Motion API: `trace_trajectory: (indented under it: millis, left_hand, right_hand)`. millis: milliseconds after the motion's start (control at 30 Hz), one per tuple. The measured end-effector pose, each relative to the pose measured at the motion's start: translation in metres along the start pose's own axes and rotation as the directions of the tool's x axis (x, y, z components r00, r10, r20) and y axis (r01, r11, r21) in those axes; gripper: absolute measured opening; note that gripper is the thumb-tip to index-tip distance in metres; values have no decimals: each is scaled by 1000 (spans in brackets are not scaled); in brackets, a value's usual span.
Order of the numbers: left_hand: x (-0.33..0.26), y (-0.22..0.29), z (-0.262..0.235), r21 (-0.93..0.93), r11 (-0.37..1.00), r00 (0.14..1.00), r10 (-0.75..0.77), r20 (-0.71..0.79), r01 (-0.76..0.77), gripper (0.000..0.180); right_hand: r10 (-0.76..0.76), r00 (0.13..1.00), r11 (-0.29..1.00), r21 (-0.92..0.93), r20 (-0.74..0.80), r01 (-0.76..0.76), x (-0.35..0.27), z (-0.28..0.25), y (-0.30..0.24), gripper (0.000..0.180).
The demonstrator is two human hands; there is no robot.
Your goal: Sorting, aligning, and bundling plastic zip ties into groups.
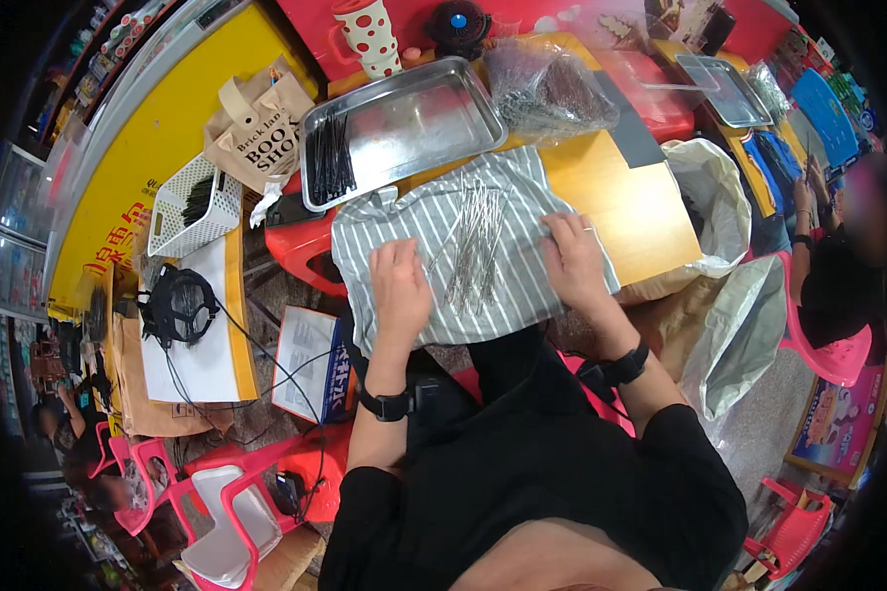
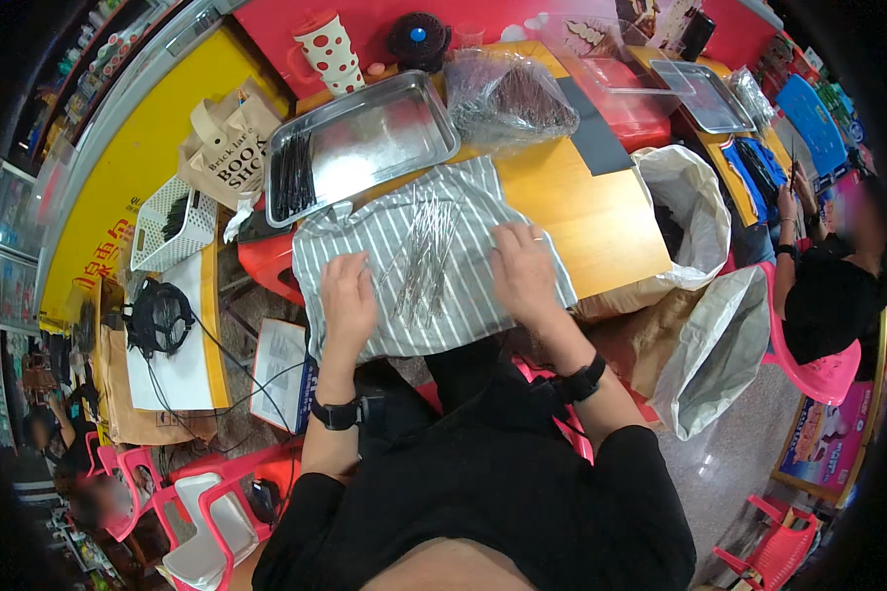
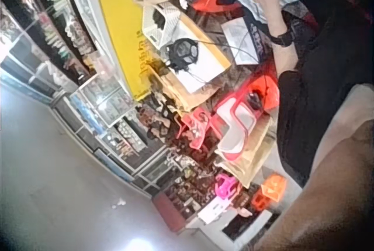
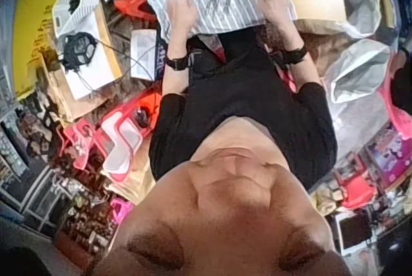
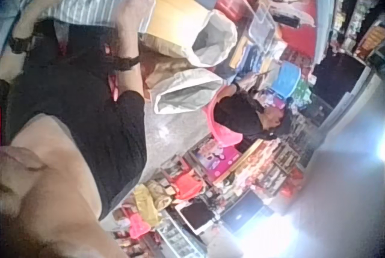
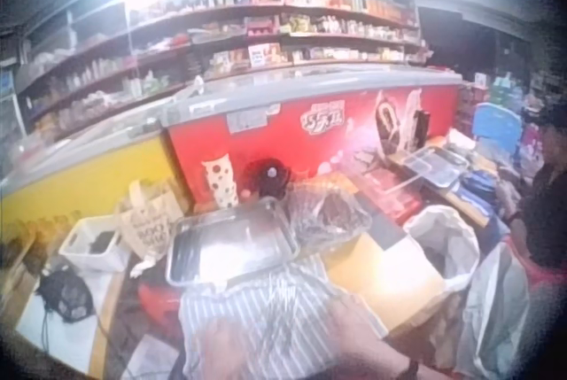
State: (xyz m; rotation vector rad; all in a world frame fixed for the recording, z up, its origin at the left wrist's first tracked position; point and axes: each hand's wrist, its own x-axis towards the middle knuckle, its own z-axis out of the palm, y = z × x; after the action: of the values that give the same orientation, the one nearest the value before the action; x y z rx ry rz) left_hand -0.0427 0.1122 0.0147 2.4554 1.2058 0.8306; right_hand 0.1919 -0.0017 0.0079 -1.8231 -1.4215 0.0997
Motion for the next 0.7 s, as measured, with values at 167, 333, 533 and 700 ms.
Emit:
trace_trajectory:
  millis: [167, 333, 533, 700]
  left_hand:
    - [-11, -26, 4, 169, 985, 999, -33, 42, 26, 37]
    - [0, -24, -1, 182, 981, 991, -92, 101, 72, 38]
    - [45, -42, 2, 137, 990, 986, -9, 165, -14, 41]
    - [53, -50, 18, 202, 979, 984, -14, 178, -23, 44]
  right_hand:
    - [-101, 986, 891, -428, 131, 148, -2, -10, 8, 38]
    - [-45, 986, 899, -424, 158, 109, 5, -10, 17, 38]
    - [-204, 936, 887, -351, 287, 301, 65, 7, 7, 40]
    - [-170, 894, 818, -446, 415, 363, 93, 27, 33, 44]
